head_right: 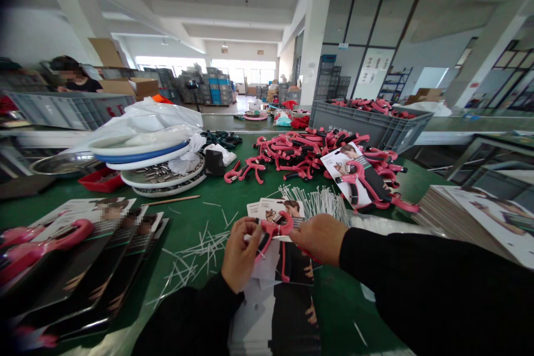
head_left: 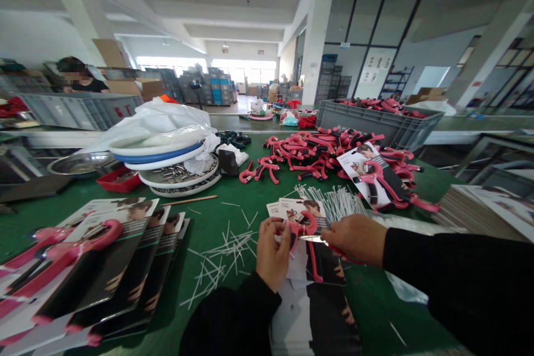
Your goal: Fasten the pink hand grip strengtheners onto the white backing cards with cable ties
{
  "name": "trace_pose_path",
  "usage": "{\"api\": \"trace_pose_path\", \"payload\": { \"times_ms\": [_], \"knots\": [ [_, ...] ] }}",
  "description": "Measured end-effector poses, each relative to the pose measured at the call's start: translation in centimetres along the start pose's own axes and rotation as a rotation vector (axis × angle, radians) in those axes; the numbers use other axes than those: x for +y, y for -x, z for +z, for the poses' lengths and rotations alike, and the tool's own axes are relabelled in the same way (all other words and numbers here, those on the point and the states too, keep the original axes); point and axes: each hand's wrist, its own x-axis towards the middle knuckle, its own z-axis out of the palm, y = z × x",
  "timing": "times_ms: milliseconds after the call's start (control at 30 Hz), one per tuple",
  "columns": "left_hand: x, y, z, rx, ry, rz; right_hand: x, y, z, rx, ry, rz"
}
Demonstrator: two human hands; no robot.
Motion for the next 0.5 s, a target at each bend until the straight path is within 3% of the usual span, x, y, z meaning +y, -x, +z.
{"api": "trace_pose_path", "payload": {
  "times_ms": [100,167,233,367,500],
  "knots": [
    [-1.4,-1.1,-1.3,0.192,-0.036,-0.095,0.2,0.6,-0.8,-0.062,-0.121,0.121],
    [-2.1,-1.2,-2.3,0.258,-0.084,-0.132,0.0,0.7,-1.3,-0.115,-0.235,0.163],
    [-2.4,-0.8,-3.0,0.155,-0.132,-0.113,-0.4,0.3,-1.8,-0.153,-0.323,0.174],
    [-1.5,0.9,-3.5,-0.262,-0.172,-0.033,-0.9,-0.9,-1.9,-0.178,-0.41,0.138],
    [-0.6,1.6,-3.4,-0.309,-0.201,-0.071,-0.8,-1.9,-1.5,-0.157,-0.468,0.077]
  ]
}}
